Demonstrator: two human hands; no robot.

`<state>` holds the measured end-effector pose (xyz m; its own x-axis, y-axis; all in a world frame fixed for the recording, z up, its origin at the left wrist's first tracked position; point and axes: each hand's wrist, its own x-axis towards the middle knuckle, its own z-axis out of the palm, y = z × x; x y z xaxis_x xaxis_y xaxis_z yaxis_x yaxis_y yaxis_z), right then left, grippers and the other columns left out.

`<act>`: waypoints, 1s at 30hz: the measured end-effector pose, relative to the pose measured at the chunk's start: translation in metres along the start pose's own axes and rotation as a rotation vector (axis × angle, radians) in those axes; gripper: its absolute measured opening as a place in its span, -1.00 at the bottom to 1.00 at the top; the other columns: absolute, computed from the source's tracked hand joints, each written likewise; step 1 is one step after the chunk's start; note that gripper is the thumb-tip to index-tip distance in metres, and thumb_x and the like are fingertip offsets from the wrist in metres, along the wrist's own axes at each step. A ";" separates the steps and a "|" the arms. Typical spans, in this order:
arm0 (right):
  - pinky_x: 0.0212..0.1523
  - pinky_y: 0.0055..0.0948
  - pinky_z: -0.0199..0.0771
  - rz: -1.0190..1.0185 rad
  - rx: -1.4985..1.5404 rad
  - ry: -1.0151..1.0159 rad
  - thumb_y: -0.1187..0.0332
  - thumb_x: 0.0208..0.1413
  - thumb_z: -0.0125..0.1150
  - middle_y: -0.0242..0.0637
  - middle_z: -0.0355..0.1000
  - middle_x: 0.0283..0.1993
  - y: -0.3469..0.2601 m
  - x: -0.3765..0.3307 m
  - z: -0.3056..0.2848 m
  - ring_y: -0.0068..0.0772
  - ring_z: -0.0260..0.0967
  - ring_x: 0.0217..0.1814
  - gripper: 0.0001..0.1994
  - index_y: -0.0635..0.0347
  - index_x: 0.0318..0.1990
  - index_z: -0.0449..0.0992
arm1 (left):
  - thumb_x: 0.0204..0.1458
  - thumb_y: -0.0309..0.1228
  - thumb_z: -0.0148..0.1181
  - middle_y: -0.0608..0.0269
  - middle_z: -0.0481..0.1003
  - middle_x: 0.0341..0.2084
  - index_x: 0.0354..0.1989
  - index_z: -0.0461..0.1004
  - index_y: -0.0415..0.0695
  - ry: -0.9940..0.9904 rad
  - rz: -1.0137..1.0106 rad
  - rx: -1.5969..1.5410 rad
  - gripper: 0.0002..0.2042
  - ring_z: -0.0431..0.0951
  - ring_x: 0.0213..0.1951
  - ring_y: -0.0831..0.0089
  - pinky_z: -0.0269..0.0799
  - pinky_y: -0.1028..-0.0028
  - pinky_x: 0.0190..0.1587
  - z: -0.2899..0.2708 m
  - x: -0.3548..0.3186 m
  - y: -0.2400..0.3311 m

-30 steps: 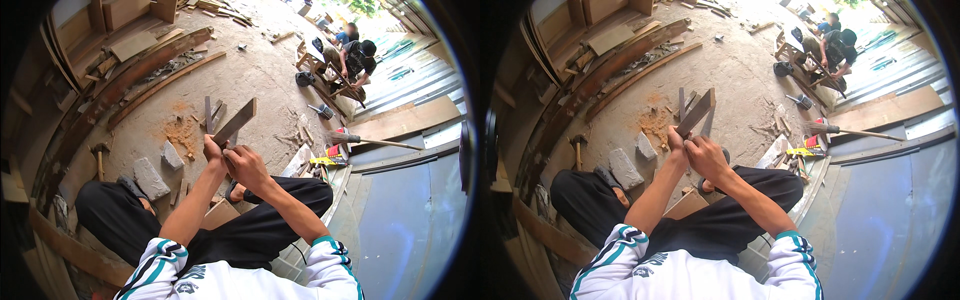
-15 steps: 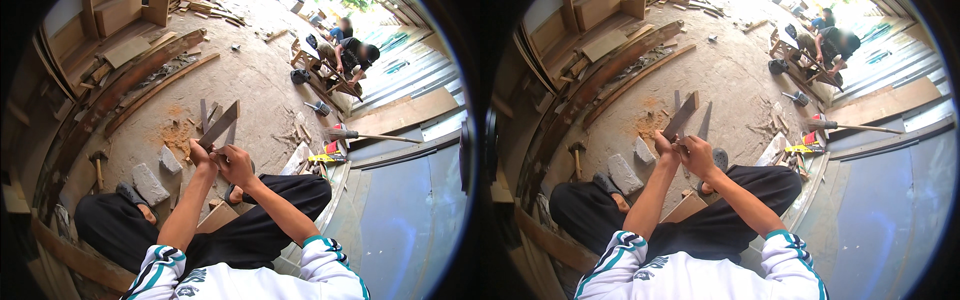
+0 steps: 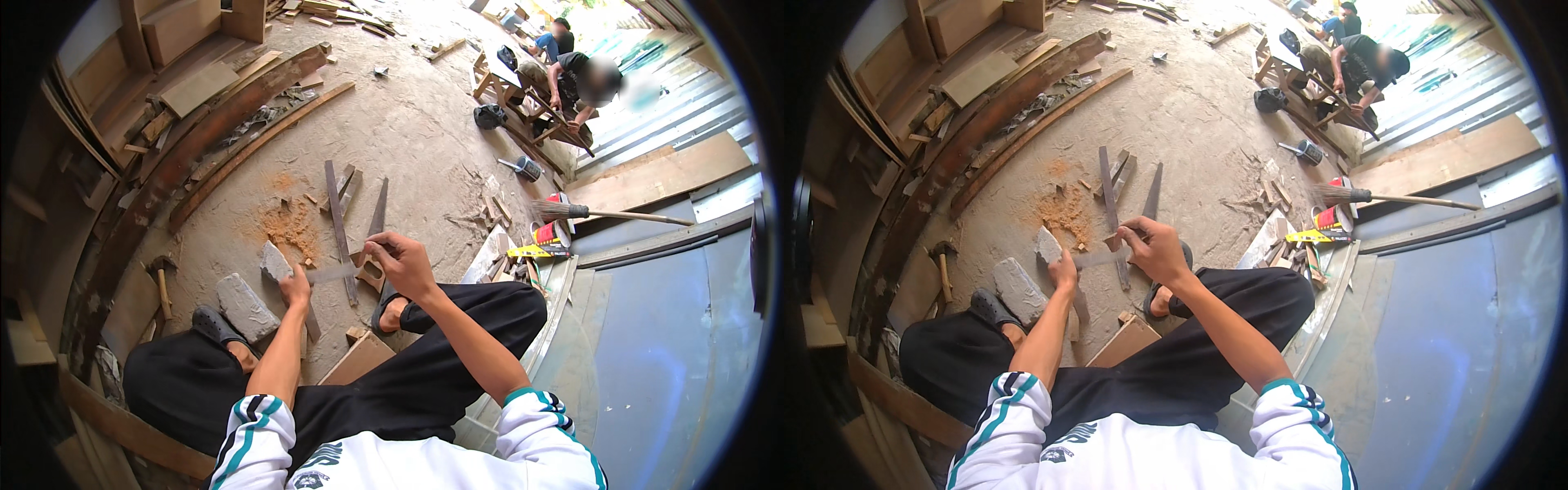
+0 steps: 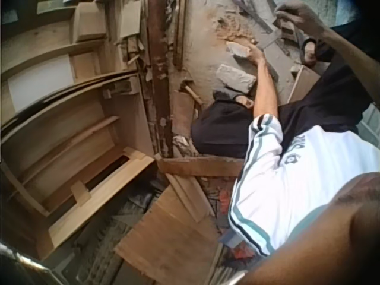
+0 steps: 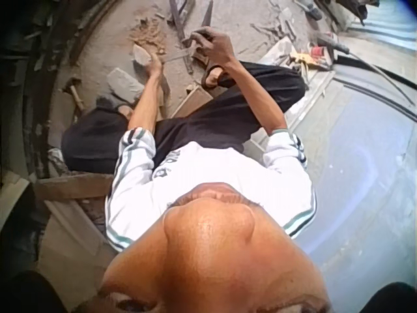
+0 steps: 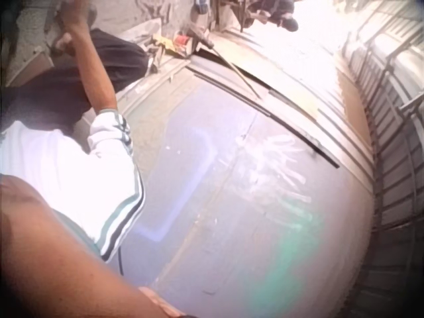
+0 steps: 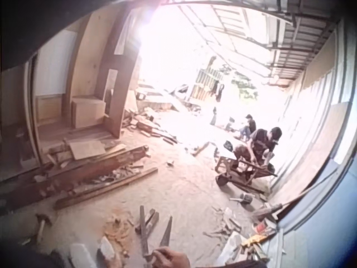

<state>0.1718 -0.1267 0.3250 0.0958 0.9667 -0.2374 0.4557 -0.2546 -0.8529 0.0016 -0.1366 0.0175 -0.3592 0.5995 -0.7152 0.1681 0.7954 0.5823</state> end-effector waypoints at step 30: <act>-0.37 -0.60 0.44 -0.080 0.320 0.060 0.33 0.21 0.31 -0.36 0.58 -0.34 -0.039 -0.005 -0.021 -0.63 0.47 -0.37 -0.78 0.28 -0.08 0.58 | 0.20 -0.30 -0.11 -0.01 0.31 -0.73 -0.52 0.39 -0.23 -0.385 1.155 -0.250 -0.69 0.44 -0.64 0.08 0.31 0.22 -0.50 -0.086 -0.177 0.209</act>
<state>0.1720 -0.1216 0.3687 0.1271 0.9813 -0.1444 0.1642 -0.1644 -0.9726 0.0216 -0.0844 0.2990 0.1824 0.9577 0.2228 0.0118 -0.2287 0.9734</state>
